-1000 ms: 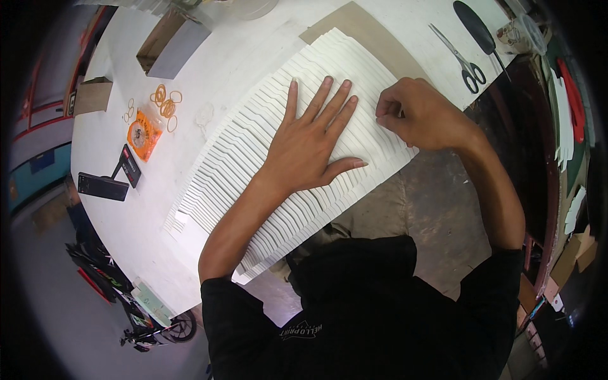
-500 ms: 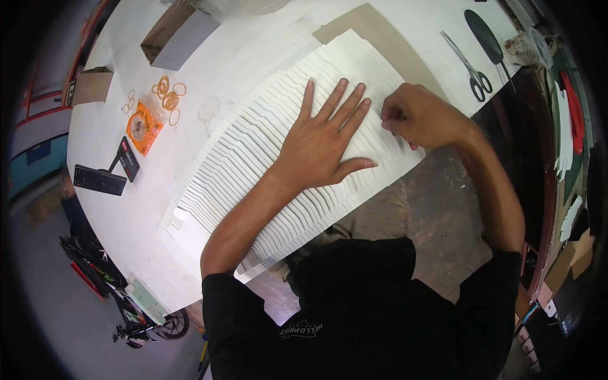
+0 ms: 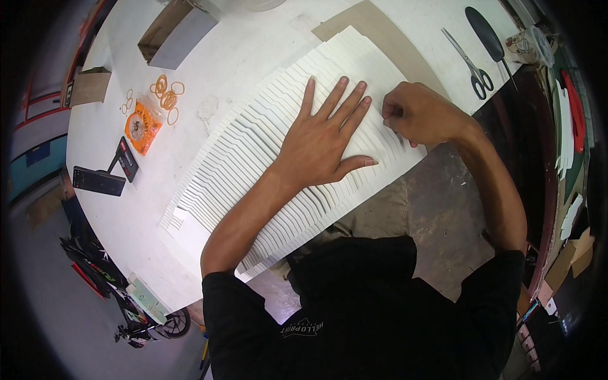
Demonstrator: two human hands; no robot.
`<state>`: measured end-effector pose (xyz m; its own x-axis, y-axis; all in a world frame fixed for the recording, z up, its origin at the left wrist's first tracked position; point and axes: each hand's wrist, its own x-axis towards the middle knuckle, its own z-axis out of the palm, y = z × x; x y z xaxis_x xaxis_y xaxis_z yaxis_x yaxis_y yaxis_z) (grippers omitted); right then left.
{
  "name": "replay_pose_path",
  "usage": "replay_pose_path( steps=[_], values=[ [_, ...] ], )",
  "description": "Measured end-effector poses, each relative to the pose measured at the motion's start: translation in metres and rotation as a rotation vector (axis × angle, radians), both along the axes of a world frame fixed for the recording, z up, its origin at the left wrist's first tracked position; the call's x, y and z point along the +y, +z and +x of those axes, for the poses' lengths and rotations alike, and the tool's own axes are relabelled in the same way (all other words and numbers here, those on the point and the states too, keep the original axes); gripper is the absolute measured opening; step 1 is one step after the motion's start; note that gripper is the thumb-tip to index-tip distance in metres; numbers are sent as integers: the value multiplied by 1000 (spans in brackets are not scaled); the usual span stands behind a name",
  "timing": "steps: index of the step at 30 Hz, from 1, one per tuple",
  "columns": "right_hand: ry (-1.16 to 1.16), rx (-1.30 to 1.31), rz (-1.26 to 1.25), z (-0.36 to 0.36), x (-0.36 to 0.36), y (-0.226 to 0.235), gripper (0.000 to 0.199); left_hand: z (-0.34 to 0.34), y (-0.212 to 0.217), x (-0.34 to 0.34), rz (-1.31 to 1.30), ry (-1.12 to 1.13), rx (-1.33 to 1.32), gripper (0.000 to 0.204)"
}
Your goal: The person aligns a stack of white paper sheets on a table, then uses a cylindrical roller to press the sheets together. They apply a white paste with a brush along the edges of the stack and continue to press and smooth the sheets.
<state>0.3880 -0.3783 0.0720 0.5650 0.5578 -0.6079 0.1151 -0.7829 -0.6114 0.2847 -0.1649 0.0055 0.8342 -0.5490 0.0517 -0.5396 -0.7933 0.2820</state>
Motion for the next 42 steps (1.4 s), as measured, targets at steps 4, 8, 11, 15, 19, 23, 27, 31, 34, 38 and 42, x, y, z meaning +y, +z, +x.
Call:
replay_pose_path(
  steps=[4, 8, 11, 15, 19, 23, 27, 31, 34, 38, 42],
  values=[
    [-12, 5, -10, -1, 1, 2, 20, 0, -1, 0, -2, 1, 3, 101],
    [-7, -2, 10, -1, 0, 0, 21, 0, -2, 0, -13, 0, 5, 102],
    [-9, 5, -45, -1, 1, -2, 16, 0, -3, 0, -14, -2, 1, 102],
    [-18, 11, -41, -1, 2, -1, 18, 0, -3, 0, -10, 0, 3, 102],
    [-22, 10, -14, -1, 2, 3, 22, 0, -2, 0, -4, 0, 2, 102],
    [-30, -9, 1, -3, 2, 2, 22, 0, -2, 0, -9, -1, 1, 102],
    [-5, -19, -30, -2, 2, 1, 21, 0, -3, 0, 3, 0, -2, 102],
    [71, -410, 118, -5, -21, -20, 20, 0, -1, -1, 3, 4, 1, 103],
    [-63, -291, 122, -8, -24, -1, 21, -1, 1, -1, 18, 2, -7, 103],
    [-221, -51, 139, -7, -40, 29, 26, -1, 9, -1, 27, 6, -7, 103],
    [-328, -127, 281, -10, -61, 26, 20, -5, 24, 7, 34, 41, -18, 103]
  ],
)
